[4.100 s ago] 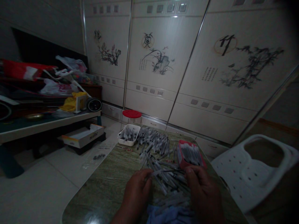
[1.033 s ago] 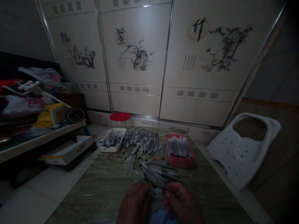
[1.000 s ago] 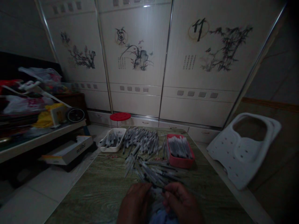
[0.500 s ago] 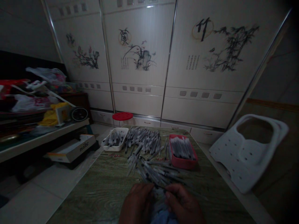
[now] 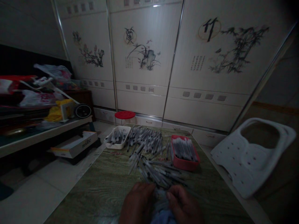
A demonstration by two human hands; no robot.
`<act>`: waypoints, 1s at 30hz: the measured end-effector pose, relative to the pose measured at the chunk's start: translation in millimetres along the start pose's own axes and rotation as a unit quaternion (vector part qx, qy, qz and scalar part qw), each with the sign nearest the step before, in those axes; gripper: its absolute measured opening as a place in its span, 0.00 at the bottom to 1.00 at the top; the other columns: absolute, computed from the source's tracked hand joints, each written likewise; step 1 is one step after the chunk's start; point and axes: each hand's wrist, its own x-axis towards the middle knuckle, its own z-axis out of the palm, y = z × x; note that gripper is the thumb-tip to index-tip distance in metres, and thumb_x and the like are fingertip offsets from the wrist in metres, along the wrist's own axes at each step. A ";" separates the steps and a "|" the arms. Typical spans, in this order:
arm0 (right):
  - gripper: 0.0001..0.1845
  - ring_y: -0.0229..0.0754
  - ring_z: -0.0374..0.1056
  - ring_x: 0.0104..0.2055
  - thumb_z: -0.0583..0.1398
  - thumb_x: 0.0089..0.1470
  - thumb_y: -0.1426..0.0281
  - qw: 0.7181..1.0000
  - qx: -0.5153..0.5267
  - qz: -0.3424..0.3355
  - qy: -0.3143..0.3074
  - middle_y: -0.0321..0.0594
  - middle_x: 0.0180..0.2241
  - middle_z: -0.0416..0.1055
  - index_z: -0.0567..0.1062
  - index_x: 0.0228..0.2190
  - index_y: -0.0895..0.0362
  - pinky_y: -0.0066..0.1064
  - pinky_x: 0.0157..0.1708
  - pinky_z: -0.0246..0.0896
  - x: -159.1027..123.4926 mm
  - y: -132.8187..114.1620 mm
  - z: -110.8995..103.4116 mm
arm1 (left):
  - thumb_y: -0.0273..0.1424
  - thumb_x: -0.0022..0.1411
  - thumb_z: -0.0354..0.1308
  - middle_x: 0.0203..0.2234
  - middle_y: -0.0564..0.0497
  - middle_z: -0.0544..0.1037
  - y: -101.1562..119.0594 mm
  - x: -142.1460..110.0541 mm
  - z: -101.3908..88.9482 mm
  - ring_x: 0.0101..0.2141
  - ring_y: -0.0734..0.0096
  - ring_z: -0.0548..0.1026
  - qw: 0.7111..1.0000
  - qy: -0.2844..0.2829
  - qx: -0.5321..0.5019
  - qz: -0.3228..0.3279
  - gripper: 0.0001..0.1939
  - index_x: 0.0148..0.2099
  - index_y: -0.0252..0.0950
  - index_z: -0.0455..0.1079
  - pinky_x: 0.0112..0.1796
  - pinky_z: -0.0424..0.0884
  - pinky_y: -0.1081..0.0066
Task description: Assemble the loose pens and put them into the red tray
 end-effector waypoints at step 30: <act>0.31 0.45 0.74 0.29 0.48 0.69 0.42 0.991 -0.105 -0.070 -0.036 0.38 0.27 0.77 0.75 0.30 0.50 0.32 0.33 0.65 -4.9 4.1 -5.4 | 0.21 0.65 0.55 0.45 0.45 0.87 13.2 -0.4 -10.4 0.47 0.56 0.81 1.000 -0.030 -0.003 -0.006 0.21 0.54 0.42 0.81 0.46 0.77 0.65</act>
